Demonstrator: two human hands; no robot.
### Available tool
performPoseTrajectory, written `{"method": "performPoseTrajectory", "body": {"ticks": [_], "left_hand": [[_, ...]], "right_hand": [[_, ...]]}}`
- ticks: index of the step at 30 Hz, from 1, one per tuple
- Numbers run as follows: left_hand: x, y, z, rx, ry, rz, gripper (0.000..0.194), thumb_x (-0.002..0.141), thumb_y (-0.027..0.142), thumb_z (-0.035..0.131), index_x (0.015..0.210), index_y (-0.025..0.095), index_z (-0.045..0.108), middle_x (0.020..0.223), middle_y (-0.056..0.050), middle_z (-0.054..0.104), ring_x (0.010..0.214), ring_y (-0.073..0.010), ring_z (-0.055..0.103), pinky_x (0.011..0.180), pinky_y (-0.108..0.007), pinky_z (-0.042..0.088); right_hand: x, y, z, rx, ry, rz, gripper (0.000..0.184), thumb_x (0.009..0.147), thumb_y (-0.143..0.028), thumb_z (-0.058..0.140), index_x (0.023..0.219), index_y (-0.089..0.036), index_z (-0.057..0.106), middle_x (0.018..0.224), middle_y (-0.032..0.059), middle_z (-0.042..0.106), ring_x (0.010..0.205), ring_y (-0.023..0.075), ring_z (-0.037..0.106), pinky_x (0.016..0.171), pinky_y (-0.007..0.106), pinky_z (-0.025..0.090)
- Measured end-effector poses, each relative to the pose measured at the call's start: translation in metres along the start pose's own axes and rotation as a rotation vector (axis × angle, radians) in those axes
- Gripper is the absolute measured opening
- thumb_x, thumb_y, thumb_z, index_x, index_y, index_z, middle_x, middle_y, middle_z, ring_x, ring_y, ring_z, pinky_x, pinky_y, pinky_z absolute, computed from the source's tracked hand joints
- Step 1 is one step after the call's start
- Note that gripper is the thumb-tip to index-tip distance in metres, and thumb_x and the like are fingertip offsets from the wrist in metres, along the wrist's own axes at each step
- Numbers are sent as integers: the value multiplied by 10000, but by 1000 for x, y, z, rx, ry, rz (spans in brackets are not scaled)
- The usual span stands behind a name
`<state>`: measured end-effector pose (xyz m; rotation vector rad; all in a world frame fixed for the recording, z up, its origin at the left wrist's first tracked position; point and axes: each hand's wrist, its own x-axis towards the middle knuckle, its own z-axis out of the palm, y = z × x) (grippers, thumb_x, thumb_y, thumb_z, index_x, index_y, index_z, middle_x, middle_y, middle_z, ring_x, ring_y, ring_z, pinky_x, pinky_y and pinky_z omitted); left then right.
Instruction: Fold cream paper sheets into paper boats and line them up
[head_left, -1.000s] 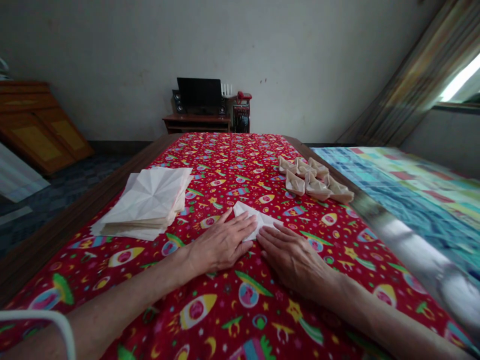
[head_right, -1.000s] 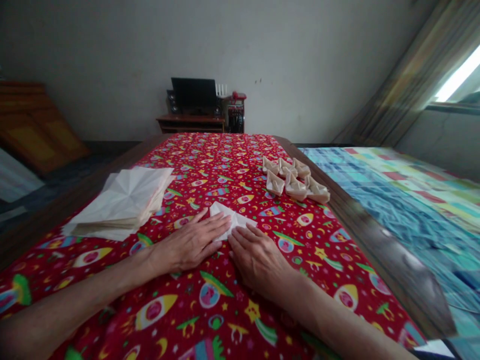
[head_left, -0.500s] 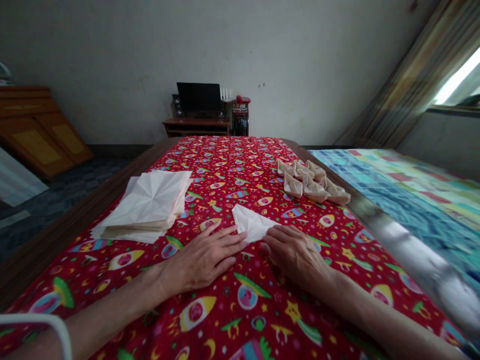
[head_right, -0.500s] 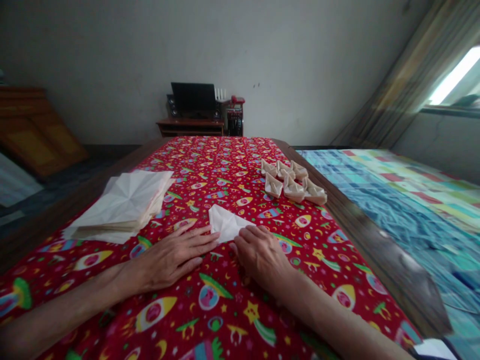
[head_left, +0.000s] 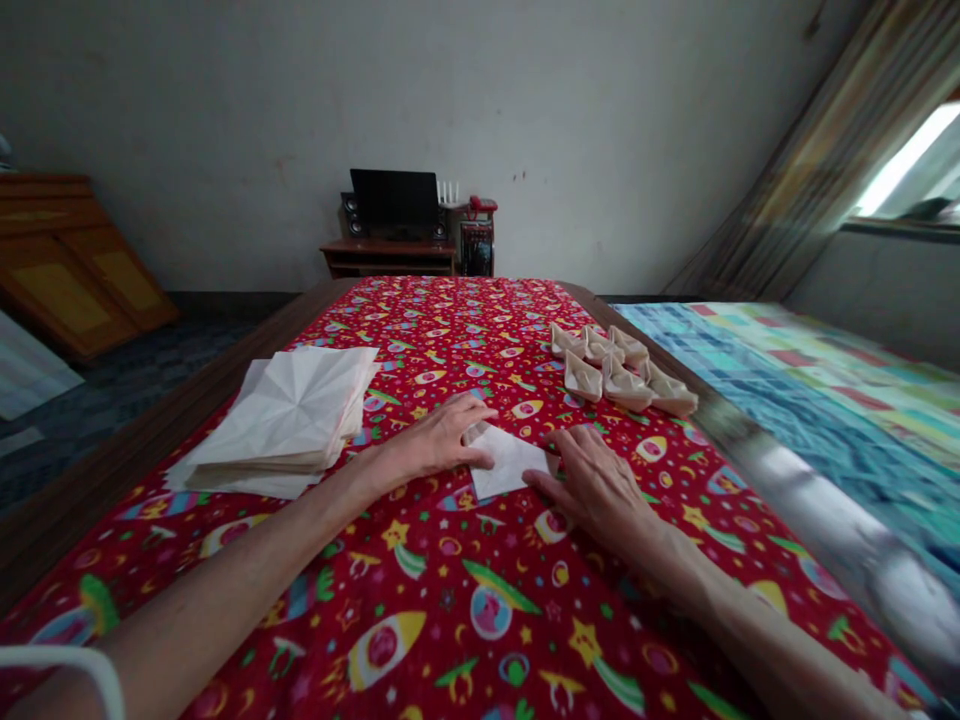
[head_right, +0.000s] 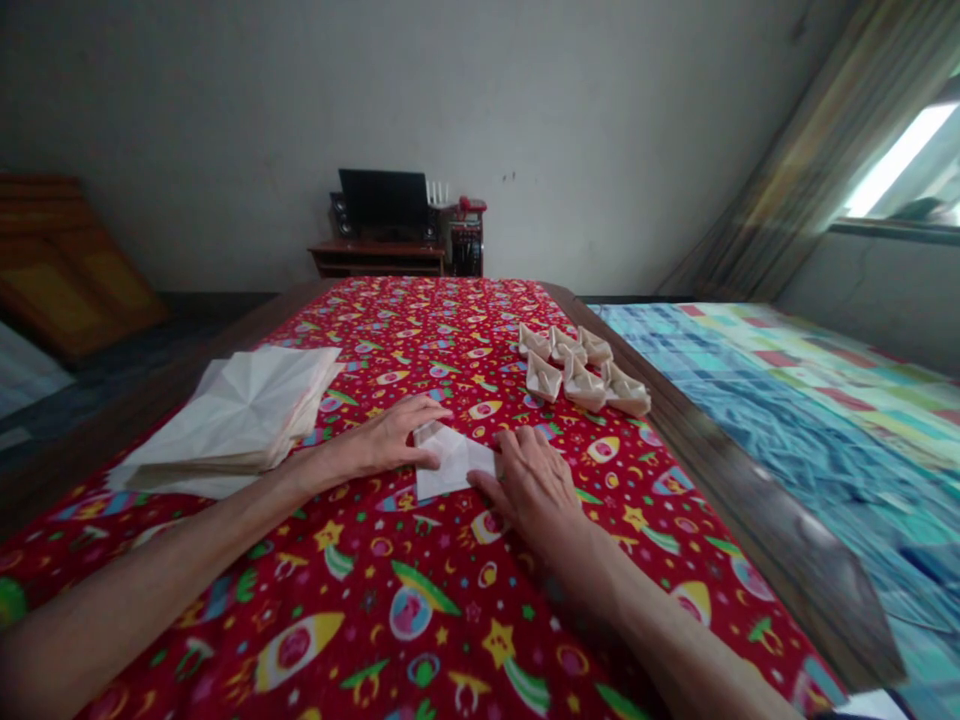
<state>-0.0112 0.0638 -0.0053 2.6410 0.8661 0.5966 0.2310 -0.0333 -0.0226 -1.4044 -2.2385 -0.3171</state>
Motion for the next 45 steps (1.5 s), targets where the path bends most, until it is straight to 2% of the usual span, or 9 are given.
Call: {"method": "performPoseTrajectory", "body": {"ticks": [8,14,18,24,28,30,35,41,45], "left_hand": [[6,4,-7,17,-20,-16,523,628,364,797,1089,172,640,950,-40,531,933,-189,534,813,-280,456],[10,9,-11,49,-46,-29,481,609,366,804,1028,182,656,911,-26,559,896,-184,536,799,-275,429],[12,9,-11,-33,-70,-115,413,633,311,781,999,170,651,898,-15,607,848,-165,555,752,-242,419],[11,5,-11,-151,-65,-229,219,658,267,721,841,162,660,747,29,607,671,-115,532,585,-197,369],[4,12,-16,-139,-105,-296,105,686,256,662,709,154,660,642,32,579,602,-107,513,524,-198,326],[-2,16,-18,-102,-106,-304,90,689,245,647,696,157,662,638,26,588,594,-109,518,520,-203,318],[-17,24,-13,64,7,-227,67,712,232,631,711,171,658,721,4,635,650,-125,555,578,-219,345],[-9,31,-3,73,22,-201,137,754,312,635,820,193,655,793,-3,659,704,-150,588,589,-225,372],[-6,31,1,65,32,-199,115,762,295,645,784,183,653,767,0,647,675,-138,578,573,-223,369]], "right_hand": [[-3,2,6,51,5,1,285,878,-447,500,1067,-240,547,987,106,605,952,264,575,743,378,478],[-2,1,7,104,60,-3,281,871,-409,521,1097,-242,532,1000,103,592,956,259,567,765,392,483],[1,0,9,144,89,8,256,857,-380,543,1074,-246,549,970,93,590,917,248,564,746,381,479],[9,0,9,233,-58,139,156,831,-363,559,815,-215,605,742,33,603,709,174,556,596,266,401],[24,3,4,295,-114,114,154,827,-304,559,725,-191,584,694,18,590,657,142,521,570,242,353],[32,7,2,310,-120,42,152,833,-272,555,711,-183,568,707,26,584,674,143,509,586,243,352],[43,13,4,312,-131,-168,122,867,-226,516,772,-167,566,768,49,580,721,154,495,623,258,359],[49,3,9,412,-198,-87,133,827,-292,594,817,-159,596,776,33,590,681,134,520,580,230,375],[52,-1,11,458,-198,-41,92,815,-242,587,791,-162,625,744,23,608,652,125,538,571,222,382]]}}
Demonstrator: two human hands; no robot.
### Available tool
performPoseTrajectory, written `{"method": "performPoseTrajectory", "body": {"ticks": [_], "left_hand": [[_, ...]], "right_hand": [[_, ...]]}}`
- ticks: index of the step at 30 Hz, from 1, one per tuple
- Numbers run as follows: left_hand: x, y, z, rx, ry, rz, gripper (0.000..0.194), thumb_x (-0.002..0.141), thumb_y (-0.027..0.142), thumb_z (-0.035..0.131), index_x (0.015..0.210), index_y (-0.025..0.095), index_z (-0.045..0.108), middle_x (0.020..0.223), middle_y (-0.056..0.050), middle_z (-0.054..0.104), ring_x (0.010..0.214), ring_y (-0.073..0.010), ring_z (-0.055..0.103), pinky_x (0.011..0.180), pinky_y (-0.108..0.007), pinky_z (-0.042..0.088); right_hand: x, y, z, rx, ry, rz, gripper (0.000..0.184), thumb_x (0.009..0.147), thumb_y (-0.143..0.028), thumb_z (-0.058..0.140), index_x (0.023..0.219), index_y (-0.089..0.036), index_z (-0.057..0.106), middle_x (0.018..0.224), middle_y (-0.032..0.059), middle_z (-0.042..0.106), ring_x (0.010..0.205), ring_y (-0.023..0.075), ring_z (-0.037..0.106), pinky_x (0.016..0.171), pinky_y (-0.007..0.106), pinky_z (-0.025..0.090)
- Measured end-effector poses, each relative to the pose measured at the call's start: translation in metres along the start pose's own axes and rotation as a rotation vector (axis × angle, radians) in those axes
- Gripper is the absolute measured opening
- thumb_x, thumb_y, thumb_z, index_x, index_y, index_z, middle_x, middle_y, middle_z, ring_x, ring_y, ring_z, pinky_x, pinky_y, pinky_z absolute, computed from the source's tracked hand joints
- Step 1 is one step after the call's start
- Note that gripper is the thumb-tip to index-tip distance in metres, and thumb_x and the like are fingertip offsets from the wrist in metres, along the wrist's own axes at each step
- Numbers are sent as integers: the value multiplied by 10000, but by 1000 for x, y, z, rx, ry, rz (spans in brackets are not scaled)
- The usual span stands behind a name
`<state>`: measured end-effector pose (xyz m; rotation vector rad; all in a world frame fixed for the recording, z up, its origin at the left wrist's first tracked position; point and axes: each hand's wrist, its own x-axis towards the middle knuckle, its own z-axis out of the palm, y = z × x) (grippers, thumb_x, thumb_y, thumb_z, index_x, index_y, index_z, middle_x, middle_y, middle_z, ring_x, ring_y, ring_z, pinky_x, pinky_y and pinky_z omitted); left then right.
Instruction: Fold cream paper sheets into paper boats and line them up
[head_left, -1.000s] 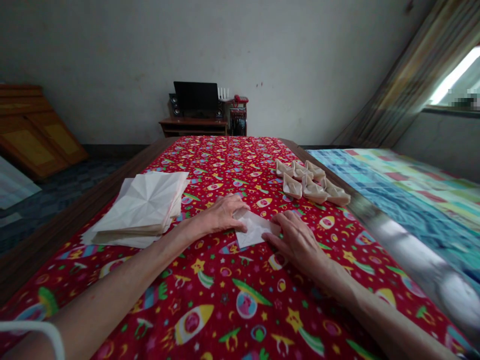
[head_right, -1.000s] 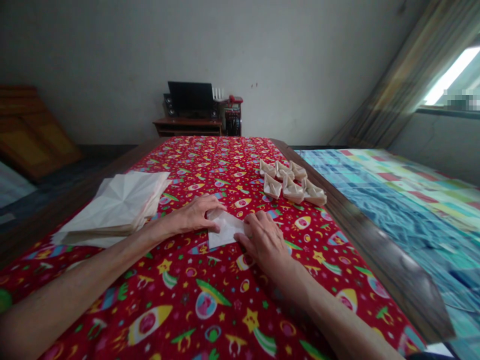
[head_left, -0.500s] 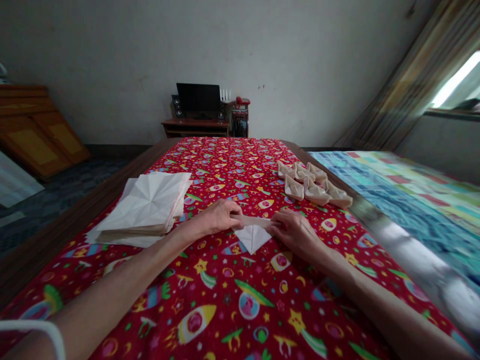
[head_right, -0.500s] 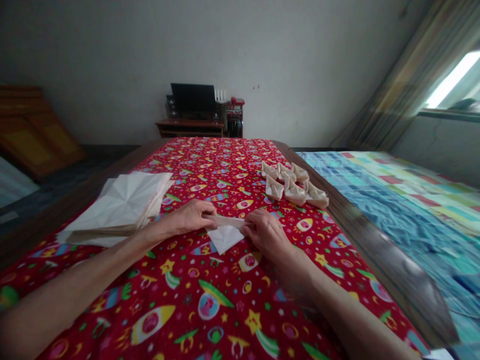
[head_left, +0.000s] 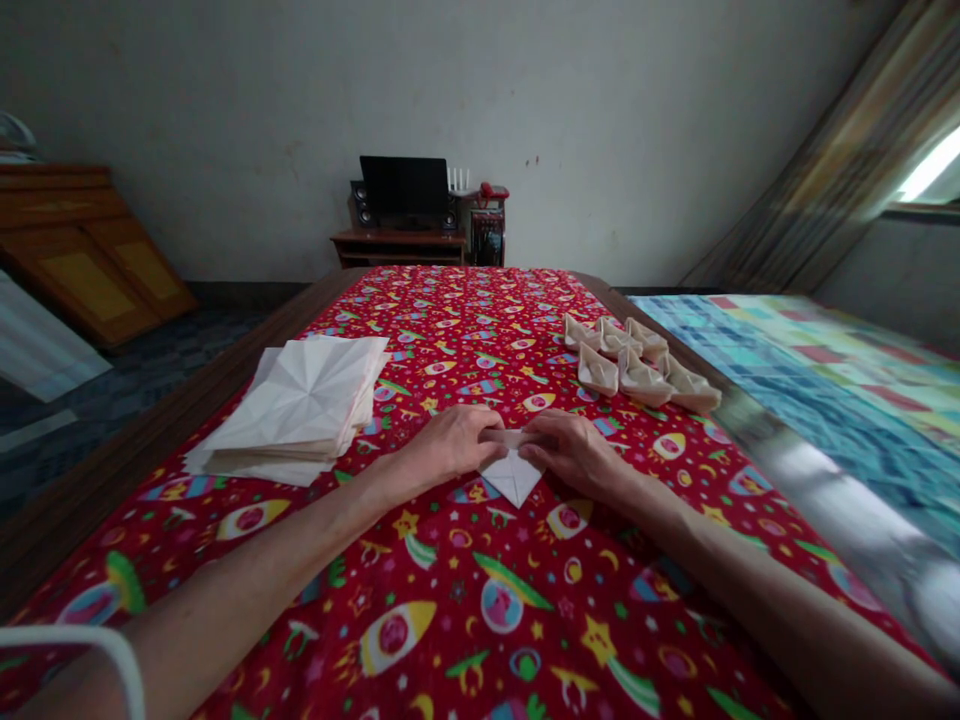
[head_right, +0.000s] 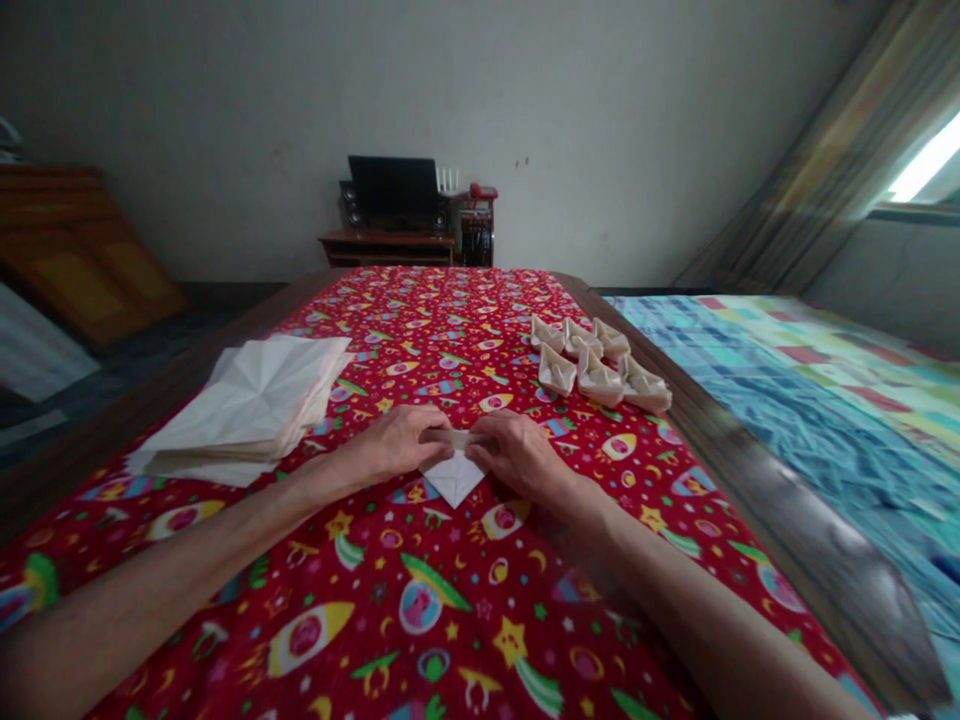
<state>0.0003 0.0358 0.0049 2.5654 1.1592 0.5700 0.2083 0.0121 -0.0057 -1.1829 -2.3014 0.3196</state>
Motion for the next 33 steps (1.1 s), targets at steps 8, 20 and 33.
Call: {"method": "performPoseTrajectory", "body": {"ticks": [8,20,33], "left_hand": [[-16,-1,-2,95,64,198,91,868,170,547,817,154,620,818,-18,589,807,-142,555,728,-235,420],[-42,15,-19,570,-94,342,197,892,103,455,1037,169,570,991,-57,570,940,-212,492,808,-343,386],[-61,34,-4,346,-58,186,384,821,53,402,1176,126,531,1270,-107,536,1223,-223,442,1053,-383,346]], "right_hand": [[-11,9,-3,-58,87,-155,161,873,-201,529,755,-160,630,737,36,600,679,129,523,599,225,397],[-27,-5,-21,-451,-138,-352,173,883,-161,508,1012,-169,623,984,86,607,891,205,504,766,341,437],[-51,3,-10,-412,-70,-353,364,807,-107,523,1160,-171,584,1188,121,595,1085,265,537,956,448,425]]}}
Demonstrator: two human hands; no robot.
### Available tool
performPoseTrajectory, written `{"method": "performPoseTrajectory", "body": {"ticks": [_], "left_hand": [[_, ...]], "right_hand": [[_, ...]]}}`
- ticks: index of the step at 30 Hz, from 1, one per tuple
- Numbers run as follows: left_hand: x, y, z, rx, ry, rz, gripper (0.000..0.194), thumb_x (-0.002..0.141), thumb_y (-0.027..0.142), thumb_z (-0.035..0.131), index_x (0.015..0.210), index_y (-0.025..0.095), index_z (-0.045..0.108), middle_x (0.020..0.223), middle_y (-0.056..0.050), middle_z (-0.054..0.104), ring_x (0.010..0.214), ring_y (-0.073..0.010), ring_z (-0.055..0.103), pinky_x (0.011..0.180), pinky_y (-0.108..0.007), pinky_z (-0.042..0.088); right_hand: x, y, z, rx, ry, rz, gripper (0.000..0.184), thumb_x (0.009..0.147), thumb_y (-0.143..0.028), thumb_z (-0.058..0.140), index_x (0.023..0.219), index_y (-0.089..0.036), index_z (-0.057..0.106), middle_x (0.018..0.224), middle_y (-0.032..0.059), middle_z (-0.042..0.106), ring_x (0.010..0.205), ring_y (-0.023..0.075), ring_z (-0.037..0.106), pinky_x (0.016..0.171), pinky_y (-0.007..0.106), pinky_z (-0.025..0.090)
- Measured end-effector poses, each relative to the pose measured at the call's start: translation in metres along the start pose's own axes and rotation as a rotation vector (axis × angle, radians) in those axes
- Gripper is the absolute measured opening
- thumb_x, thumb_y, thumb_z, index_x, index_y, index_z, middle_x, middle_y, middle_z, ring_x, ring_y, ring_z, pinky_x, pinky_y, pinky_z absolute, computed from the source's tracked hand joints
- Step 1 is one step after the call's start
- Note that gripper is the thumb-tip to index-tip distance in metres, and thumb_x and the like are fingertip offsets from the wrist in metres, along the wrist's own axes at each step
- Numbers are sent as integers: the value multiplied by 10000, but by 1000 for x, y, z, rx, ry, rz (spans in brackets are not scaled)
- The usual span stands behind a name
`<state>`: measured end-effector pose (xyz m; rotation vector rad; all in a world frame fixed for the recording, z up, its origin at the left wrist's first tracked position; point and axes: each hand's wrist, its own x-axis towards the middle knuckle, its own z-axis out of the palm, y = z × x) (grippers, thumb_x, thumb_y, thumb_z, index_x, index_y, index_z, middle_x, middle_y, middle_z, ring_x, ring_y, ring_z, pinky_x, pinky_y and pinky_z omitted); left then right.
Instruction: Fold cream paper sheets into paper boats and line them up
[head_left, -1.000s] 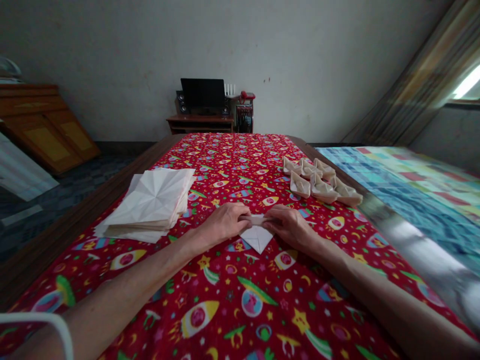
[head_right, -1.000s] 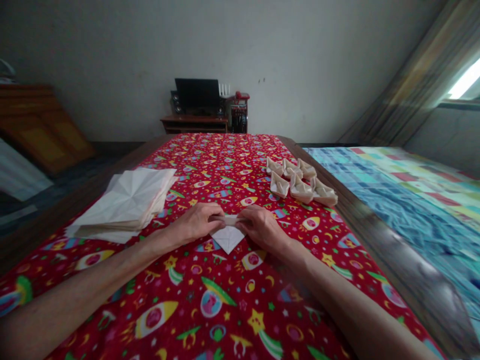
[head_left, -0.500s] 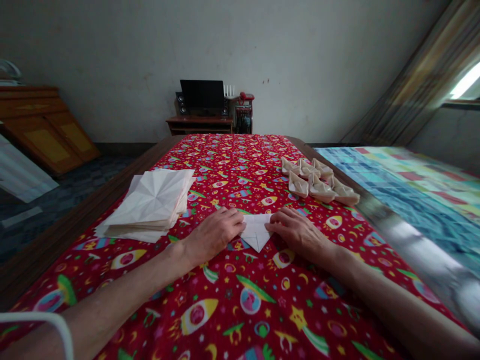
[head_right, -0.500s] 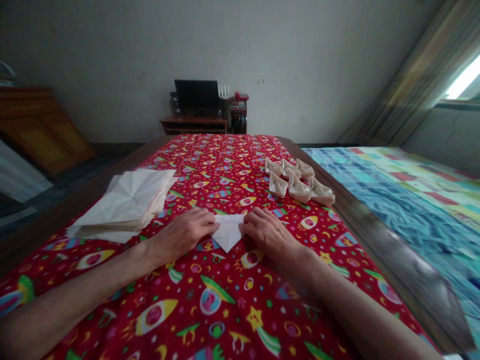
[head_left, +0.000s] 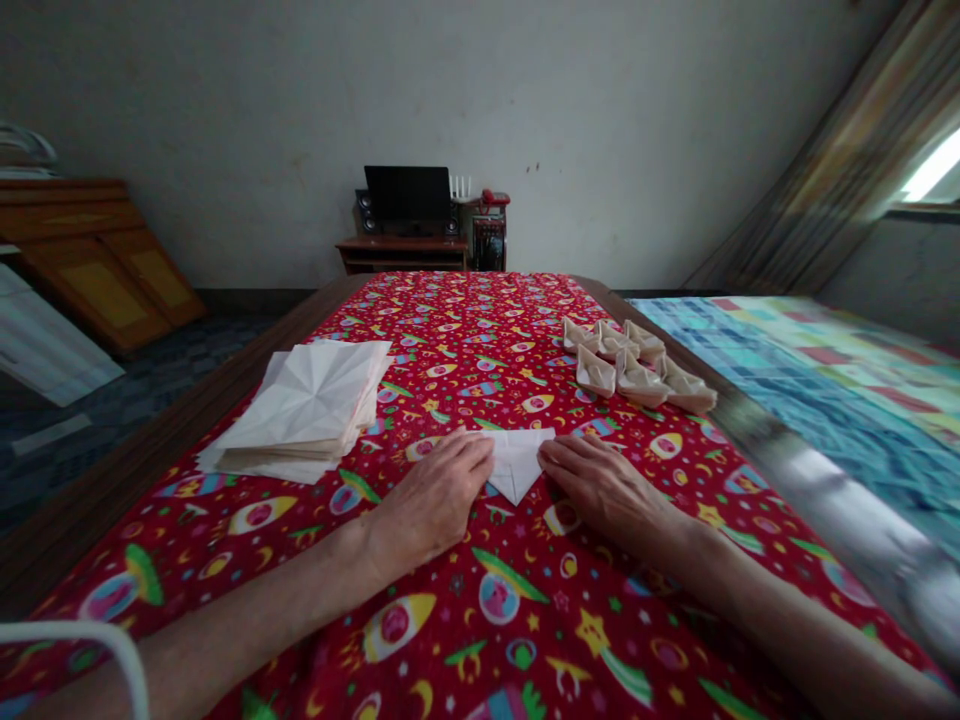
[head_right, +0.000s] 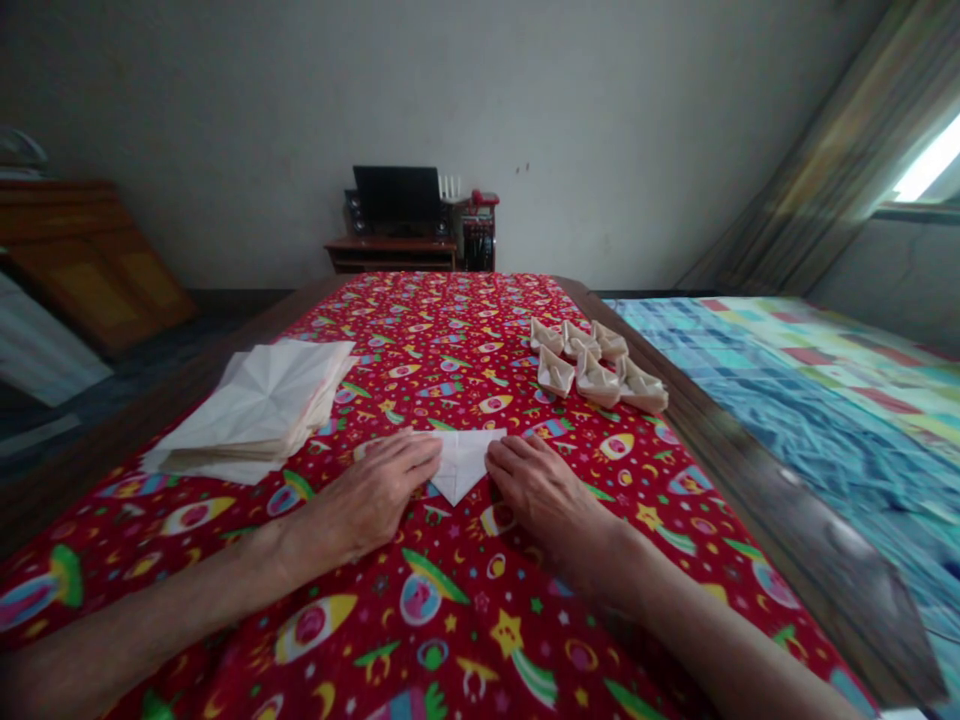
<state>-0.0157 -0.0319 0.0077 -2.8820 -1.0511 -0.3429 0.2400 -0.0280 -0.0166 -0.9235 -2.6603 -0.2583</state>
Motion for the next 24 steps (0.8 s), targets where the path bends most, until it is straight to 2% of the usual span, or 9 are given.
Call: {"method": "performPoseTrajectory", "body": {"ticks": [3,7,11,16,18,24], "left_hand": [[6,9,6,-80,-11,95,429,902,178,379,1326,124,418,1413,-125,424,1331,-217,354,1105,-384,299],[13,15,12,-119,-48,87,495,953,354,344,1387,116,341,1460,-143,344,1373,-230,278,1118,-391,274],[12,16,13,-128,-100,79,529,959,375,325,1415,111,284,1491,-141,274,1397,-233,206,1133,-399,229],[3,13,10,-103,-107,45,539,958,389,329,1422,120,270,1509,-136,226,1407,-236,159,1145,-418,185],[0,11,10,-86,-98,39,527,958,387,332,1410,119,295,1500,-143,248,1403,-239,179,1140,-420,202],[-10,3,10,-25,-62,14,515,964,393,319,1398,116,329,1486,-131,291,1390,-228,228,1135,-392,233]], "right_hand": [[-1,-1,1,33,47,22,346,821,-120,501,1140,-213,599,1165,103,619,1106,255,548,949,433,446],[6,-13,-8,-8,28,50,328,800,-91,494,1091,-181,615,1111,125,646,1049,260,592,920,434,480],[13,-28,-13,41,70,98,354,790,-58,426,1079,-160,604,1070,117,666,1013,232,623,935,406,492],[8,-34,-10,116,45,69,421,847,-82,392,1254,-115,496,1269,141,569,1229,227,487,1037,402,420],[4,-32,-9,105,35,70,430,870,-100,391,1294,-108,464,1303,148,543,1254,233,458,1042,415,415],[-1,-26,-7,58,61,97,361,880,-96,402,1216,-91,534,1220,149,606,1166,232,545,1022,399,437]]}}
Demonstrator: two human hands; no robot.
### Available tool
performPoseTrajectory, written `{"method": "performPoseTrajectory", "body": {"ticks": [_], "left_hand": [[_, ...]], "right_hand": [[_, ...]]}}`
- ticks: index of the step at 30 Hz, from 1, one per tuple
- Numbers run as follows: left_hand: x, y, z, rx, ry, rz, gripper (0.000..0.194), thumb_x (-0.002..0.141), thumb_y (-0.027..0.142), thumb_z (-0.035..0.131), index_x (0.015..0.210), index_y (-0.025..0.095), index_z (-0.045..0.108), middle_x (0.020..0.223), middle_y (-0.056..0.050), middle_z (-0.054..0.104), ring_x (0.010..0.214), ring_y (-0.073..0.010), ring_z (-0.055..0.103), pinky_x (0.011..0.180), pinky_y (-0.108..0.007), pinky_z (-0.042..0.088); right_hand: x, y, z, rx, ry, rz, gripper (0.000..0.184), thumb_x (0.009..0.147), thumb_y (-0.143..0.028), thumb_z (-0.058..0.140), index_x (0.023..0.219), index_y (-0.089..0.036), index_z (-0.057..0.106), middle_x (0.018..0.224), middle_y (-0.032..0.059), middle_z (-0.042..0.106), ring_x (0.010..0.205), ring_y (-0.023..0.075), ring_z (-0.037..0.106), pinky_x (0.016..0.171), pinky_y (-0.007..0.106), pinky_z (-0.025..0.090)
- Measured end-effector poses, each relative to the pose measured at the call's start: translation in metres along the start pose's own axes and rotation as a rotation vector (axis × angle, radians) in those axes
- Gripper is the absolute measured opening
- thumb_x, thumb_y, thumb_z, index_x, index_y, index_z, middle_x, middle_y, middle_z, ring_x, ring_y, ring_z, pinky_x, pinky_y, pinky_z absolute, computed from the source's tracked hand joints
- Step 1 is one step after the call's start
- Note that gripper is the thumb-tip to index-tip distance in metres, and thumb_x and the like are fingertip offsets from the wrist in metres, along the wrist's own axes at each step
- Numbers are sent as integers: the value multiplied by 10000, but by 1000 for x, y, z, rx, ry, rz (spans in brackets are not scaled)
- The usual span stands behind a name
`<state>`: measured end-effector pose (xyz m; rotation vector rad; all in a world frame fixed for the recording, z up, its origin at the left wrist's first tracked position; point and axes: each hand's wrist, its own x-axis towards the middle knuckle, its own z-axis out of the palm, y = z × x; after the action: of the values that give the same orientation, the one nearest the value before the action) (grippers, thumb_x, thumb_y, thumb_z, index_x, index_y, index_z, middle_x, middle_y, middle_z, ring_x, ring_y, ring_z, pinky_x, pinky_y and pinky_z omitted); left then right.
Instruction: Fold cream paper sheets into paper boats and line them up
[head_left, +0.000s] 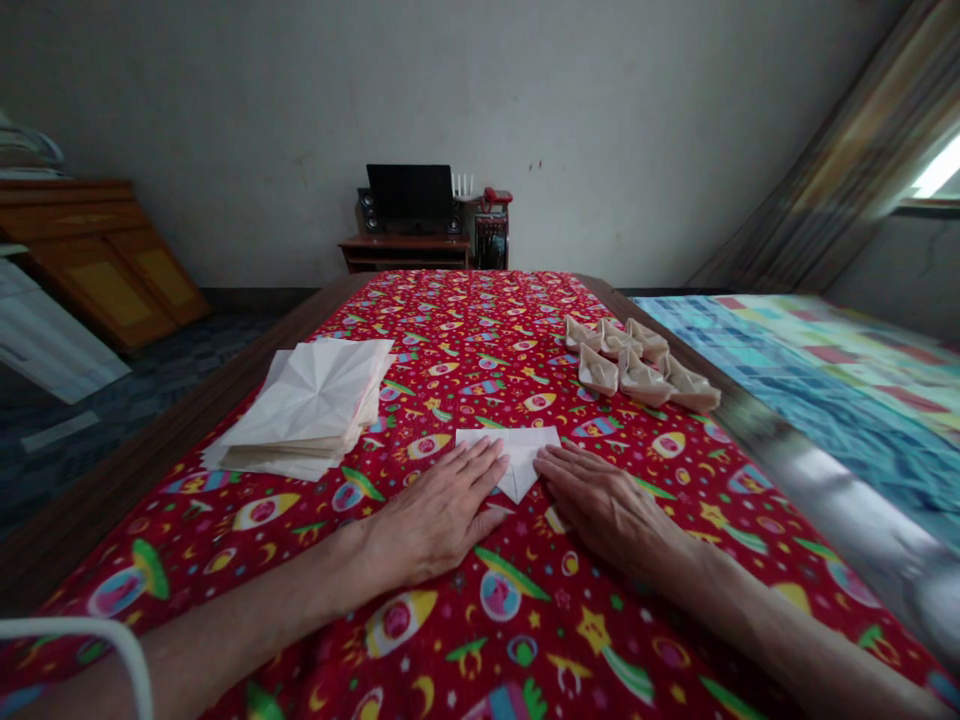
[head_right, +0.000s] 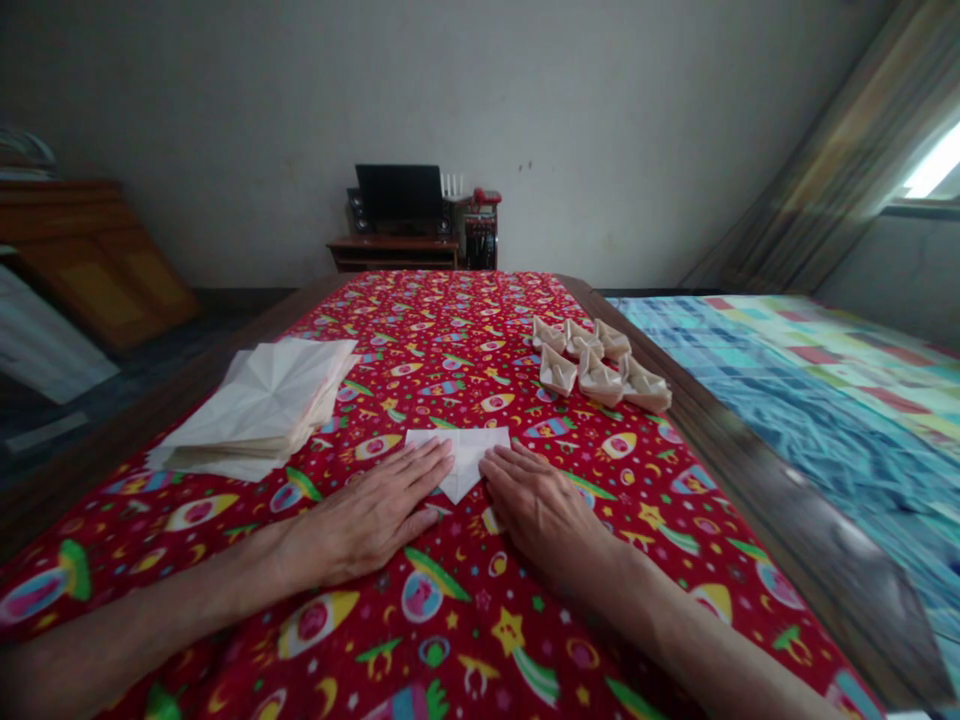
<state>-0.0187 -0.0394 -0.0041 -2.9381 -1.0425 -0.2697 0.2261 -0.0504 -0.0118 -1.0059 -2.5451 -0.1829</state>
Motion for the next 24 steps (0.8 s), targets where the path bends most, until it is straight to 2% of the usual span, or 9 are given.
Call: {"method": "performPoseTrajectory", "body": {"ticks": [5,9,11,14,16,18,21,24], "left_hand": [[-13,-6,-1,66,34,-11,500,960,370,338,1374,92,374,1457,-138,348,1368,-233,289,1108,-391,292],[-20,-10,-2,87,120,-20,447,945,324,397,1332,103,441,1410,-131,428,1320,-239,379,1076,-403,340],[-18,-14,-5,61,184,-31,360,947,275,397,1246,127,533,1328,-106,531,1247,-220,473,1062,-398,354],[-3,-22,-11,-29,224,-61,253,940,255,427,981,171,662,1062,-51,679,1020,-178,607,965,-348,431],[11,-29,-14,-74,185,-121,193,907,253,500,837,173,662,919,-33,671,908,-172,608,861,-320,468],[25,-36,-14,-106,184,-164,112,834,269,615,810,161,630,943,-41,625,935,-183,576,837,-304,462],[38,-45,-12,-171,143,-225,307,737,337,713,947,152,588,992,-52,589,959,-197,555,826,-299,451],[43,-48,-14,-222,57,-283,372,724,375,705,1004,174,564,1019,-47,599,974,-205,558,805,-288,431]], "right_hand": [[-2,6,0,10,37,44,297,911,-143,405,1159,-115,565,1176,137,627,1119,218,572,971,355,461],[7,9,-2,60,63,86,227,945,-215,397,957,-176,620,999,90,675,929,181,622,846,316,474],[14,12,-2,71,70,124,234,943,-253,418,832,-184,612,860,68,669,811,167,609,767,301,455],[24,21,3,75,40,197,223,906,-300,498,727,-190,572,729,43,608,694,155,550,650,281,407],[29,29,9,100,32,233,175,870,-325,554,752,-196,569,752,38,583,698,153,527,626,270,391],[32,37,15,142,48,263,163,828,-359,609,852,-201,578,837,44,573,766,164,527,664,272,405],[37,45,17,168,35,298,330,772,-409,662,1010,-202,565,946,62,550,869,194,519,746,303,422],[42,48,14,166,-57,304,429,768,-400,660,1123,-195,534,985,73,528,882,201,516,752,312,428]]}}
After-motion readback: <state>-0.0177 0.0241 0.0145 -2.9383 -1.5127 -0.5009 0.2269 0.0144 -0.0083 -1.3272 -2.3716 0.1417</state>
